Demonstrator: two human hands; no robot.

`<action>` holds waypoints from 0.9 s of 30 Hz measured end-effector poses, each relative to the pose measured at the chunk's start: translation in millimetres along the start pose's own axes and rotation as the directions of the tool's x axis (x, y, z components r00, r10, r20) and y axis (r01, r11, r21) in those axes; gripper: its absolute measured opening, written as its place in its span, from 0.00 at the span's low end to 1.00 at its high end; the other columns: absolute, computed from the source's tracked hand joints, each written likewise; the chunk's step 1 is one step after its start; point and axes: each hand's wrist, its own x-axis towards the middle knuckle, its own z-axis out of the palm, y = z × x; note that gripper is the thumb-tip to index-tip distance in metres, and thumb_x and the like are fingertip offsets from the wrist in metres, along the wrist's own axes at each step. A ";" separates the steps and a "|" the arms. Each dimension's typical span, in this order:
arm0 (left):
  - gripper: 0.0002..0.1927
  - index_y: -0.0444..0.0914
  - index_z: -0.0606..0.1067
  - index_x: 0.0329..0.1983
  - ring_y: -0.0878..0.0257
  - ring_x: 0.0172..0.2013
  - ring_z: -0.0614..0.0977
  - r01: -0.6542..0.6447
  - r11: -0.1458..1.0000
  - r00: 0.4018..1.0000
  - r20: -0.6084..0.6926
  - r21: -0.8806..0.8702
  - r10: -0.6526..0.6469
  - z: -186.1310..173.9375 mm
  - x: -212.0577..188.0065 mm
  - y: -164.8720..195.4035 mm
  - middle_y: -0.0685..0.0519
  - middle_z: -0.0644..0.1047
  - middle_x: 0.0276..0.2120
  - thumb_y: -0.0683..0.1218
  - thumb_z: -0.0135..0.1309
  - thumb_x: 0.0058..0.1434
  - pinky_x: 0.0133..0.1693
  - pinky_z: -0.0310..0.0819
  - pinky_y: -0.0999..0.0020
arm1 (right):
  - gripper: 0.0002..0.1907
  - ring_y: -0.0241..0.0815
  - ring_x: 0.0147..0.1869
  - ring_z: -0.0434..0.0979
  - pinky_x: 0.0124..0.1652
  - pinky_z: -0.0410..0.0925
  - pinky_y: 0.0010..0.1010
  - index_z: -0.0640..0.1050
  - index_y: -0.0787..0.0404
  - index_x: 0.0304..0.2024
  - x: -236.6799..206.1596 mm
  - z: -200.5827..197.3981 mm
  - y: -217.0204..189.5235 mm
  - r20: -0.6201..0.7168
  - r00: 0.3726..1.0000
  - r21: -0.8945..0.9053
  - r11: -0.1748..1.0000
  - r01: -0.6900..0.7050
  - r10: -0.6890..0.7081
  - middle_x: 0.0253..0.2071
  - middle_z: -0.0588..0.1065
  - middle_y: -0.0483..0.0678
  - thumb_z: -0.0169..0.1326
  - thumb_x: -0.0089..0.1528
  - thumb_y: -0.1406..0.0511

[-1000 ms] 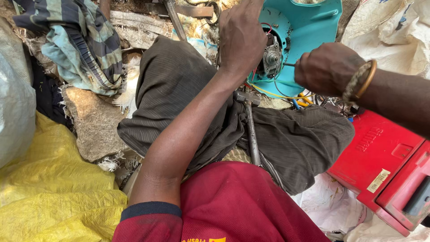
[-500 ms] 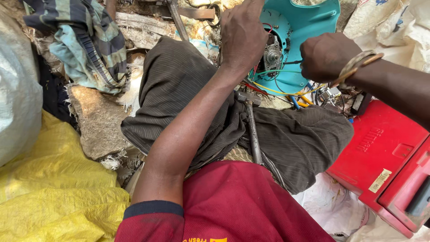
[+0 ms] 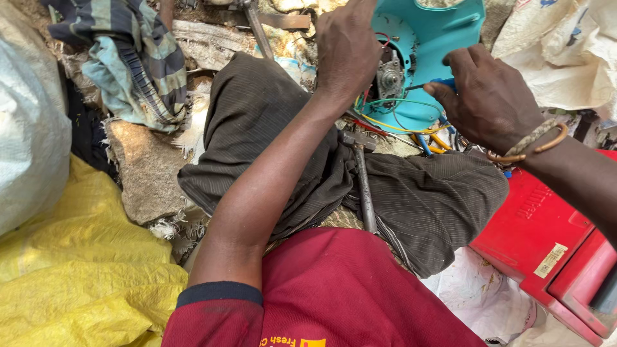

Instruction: The person disassembles a small electric motor, removes the outer casing, and uses a screwdriver to adjust internal components and wires. They then reassemble the motor housing and secure it with screws.

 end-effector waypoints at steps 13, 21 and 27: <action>0.07 0.36 0.78 0.41 0.51 0.34 0.79 -0.044 0.993 0.996 -0.068 0.113 0.052 17.8 -9.8 -19.8 0.48 0.76 0.28 0.37 0.53 0.61 0.46 0.71 0.44 | 0.14 0.48 0.31 0.76 0.30 0.72 0.41 0.75 0.61 0.48 -2.3 26.1 21.4 0.154 0.987 -0.375 0.921 0.108 -0.053 0.32 0.75 0.55 0.52 0.68 0.58; 0.06 0.35 0.77 0.38 0.49 0.34 0.79 -0.059 0.993 0.996 -0.063 0.104 0.066 14.2 -6.8 -18.2 0.47 0.75 0.28 0.37 0.51 0.60 0.44 0.70 0.44 | 0.16 0.57 0.39 0.77 0.37 0.72 0.46 0.76 0.66 0.53 -18.4 16.3 11.6 -0.141 0.983 -0.019 0.993 0.116 -0.117 0.42 0.74 0.60 0.54 0.70 0.60; 0.03 0.36 0.76 0.36 0.51 0.32 0.78 -0.045 0.993 0.998 -0.047 0.108 0.050 18.0 -8.9 -20.3 0.49 0.75 0.26 0.38 0.52 0.62 0.46 0.71 0.43 | 0.24 0.60 0.31 0.79 0.33 0.71 0.51 0.75 0.68 0.39 -10.0 14.1 12.4 0.235 0.943 -0.209 0.959 -0.189 0.237 0.32 0.78 0.64 0.46 0.77 0.53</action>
